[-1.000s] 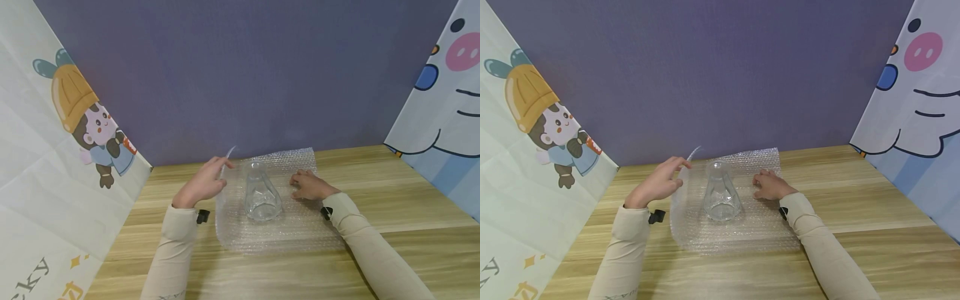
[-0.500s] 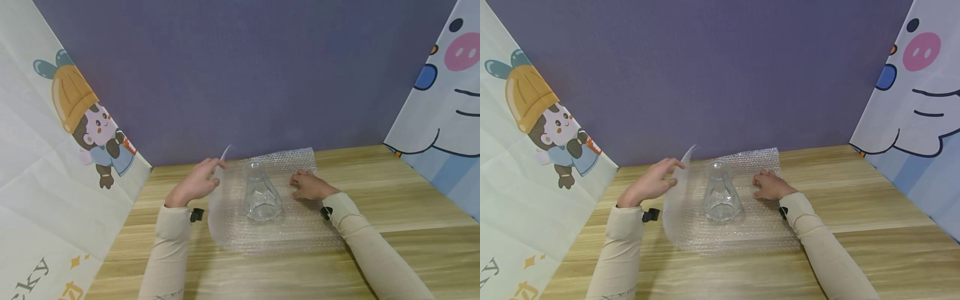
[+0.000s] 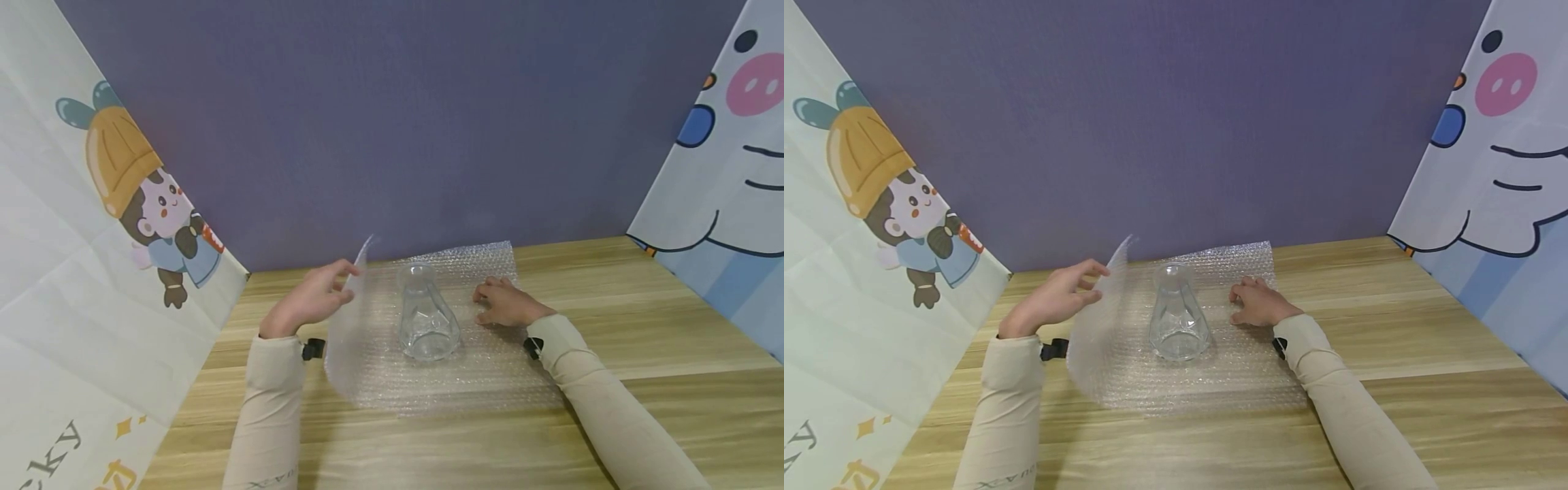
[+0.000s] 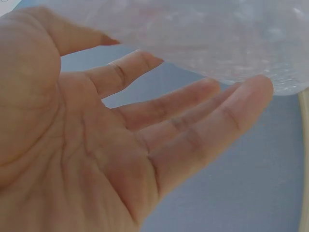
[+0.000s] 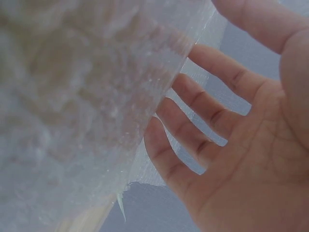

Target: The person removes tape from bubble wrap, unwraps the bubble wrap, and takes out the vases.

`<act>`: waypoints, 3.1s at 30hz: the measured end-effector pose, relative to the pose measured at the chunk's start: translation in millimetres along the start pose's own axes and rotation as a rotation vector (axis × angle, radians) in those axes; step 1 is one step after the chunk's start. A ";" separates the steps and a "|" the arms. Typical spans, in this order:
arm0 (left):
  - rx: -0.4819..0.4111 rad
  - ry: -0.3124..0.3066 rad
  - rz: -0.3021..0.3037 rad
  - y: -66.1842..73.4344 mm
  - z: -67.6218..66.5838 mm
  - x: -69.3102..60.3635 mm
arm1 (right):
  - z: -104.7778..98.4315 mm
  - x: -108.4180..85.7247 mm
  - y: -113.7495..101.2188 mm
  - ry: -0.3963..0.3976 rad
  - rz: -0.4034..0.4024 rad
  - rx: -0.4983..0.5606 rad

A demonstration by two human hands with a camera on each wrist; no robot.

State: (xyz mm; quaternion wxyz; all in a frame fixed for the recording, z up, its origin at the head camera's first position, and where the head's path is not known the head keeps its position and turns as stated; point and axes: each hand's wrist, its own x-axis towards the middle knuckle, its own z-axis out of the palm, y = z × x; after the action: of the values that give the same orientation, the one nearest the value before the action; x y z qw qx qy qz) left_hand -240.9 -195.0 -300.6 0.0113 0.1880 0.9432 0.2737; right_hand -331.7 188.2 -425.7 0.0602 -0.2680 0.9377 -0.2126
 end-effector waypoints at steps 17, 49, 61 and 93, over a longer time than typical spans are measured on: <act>-0.042 -0.096 -0.064 -12.0 -11.9 -11.3 | 0.0 -0.4 1.0 -0.002 0.006 0.013; -0.109 -0.241 -0.282 -56.2 -8.9 -6.7 | 2.0 2.9 2.3 -0.011 0.014 0.004; -0.038 -0.197 -0.309 -79.5 0.6 -3.6 | 2.6 3.5 3.4 -0.007 0.007 -0.010; 0.050 -0.230 -0.483 -102.6 29.0 2.3 | 0.1 -1.3 -3.5 0.021 -0.018 0.002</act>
State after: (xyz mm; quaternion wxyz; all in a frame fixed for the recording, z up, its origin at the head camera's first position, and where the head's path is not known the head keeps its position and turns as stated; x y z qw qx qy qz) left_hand -275.2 -259.2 -378.5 0.1788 -0.0126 0.9597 0.2164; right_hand -328.9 186.1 -424.2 0.0486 -0.2742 0.9356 -0.2171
